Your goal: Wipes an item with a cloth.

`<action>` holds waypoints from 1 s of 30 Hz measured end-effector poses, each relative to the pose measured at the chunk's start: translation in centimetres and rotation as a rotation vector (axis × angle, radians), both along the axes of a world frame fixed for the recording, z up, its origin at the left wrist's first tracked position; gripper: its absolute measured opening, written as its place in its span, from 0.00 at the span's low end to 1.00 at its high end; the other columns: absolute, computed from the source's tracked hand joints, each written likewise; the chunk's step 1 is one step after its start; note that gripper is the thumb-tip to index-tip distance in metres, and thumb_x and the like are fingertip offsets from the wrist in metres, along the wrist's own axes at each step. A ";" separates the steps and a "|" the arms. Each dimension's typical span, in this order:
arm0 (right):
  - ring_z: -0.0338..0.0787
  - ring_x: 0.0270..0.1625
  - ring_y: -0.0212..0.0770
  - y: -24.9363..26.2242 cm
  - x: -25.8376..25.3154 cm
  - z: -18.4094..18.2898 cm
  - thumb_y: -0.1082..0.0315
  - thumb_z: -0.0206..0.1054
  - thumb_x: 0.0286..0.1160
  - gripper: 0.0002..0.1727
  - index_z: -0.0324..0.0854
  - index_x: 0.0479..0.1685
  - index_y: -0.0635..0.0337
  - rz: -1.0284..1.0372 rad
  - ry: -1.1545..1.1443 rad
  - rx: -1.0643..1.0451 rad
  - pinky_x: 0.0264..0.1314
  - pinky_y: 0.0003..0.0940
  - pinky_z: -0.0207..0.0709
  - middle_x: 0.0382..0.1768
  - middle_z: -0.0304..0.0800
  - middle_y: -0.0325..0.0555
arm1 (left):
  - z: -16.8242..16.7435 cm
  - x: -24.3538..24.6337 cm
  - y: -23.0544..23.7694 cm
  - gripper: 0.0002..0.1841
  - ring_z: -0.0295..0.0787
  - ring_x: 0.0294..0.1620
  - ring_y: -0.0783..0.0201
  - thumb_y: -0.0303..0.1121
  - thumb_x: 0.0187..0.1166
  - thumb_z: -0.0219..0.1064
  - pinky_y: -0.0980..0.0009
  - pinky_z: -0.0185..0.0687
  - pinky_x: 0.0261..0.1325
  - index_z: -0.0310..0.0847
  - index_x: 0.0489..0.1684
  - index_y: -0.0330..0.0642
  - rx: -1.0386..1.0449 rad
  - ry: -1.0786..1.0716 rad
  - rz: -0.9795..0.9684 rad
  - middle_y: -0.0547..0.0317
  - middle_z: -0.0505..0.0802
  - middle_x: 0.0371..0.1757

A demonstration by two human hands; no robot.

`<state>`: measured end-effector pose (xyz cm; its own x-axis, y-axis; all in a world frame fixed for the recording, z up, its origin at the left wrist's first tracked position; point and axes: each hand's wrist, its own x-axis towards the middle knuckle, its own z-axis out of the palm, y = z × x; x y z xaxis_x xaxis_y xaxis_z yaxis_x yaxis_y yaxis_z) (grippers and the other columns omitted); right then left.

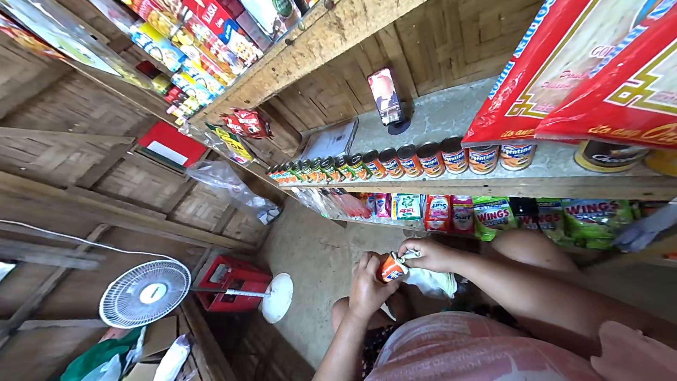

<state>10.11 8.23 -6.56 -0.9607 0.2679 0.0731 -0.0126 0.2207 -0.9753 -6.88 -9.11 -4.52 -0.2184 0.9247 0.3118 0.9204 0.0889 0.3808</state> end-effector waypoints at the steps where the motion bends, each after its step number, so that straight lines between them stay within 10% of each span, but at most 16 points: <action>1: 0.86 0.61 0.42 0.0 0.0 0.1 0.70 0.67 0.80 0.13 0.85 0.59 0.67 0.010 -0.020 0.009 0.69 0.39 0.76 0.58 0.88 0.57 | 0.2 0.0 0.0 0.32 0.90 0.55 0.51 0.52 0.51 0.86 0.44 0.84 0.59 0.91 0.53 0.42 0.006 0.015 0.008 0.49 0.93 0.55; 8: 0.82 0.72 0.54 0.1 -0.5 0.0 0.68 0.63 0.84 0.17 0.82 0.67 0.62 -0.044 -0.225 0.201 0.78 0.51 0.72 0.68 0.83 0.60 | 0.0 1.1 -0.1 0.32 0.90 0.56 0.50 0.51 0.53 0.86 0.46 0.85 0.59 0.90 0.53 0.39 -0.008 -0.037 0.009 0.45 0.92 0.56; 19: 0.86 0.62 0.35 -0.2 -0.5 -0.7 0.67 0.66 0.79 0.16 0.81 0.61 0.66 -0.223 0.122 -0.189 0.69 0.33 0.78 0.60 0.87 0.52 | -1.3 3.2 0.6 0.38 0.90 0.54 0.62 0.39 0.55 0.87 0.66 0.89 0.58 0.77 0.67 0.31 -0.019 -0.746 0.036 0.44 0.88 0.60; 30: 0.83 0.68 0.32 -1.9 -0.6 -1.2 0.65 0.69 0.77 0.17 0.83 0.60 0.65 -0.397 0.146 -0.243 0.75 0.33 0.76 0.62 0.86 0.46 | -0.7 5.9 1.0 0.28 0.91 0.48 0.54 0.49 0.92 0.53 0.57 0.89 0.49 0.56 0.85 0.46 0.025 -1.748 0.304 0.44 0.90 0.54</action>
<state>9.47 6.29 -7.77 -0.7653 0.6375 0.0891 -0.1138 0.0022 -0.9935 -0.93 -8.14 -5.24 -0.4262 0.7913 -0.4384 -0.5685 0.1427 0.8102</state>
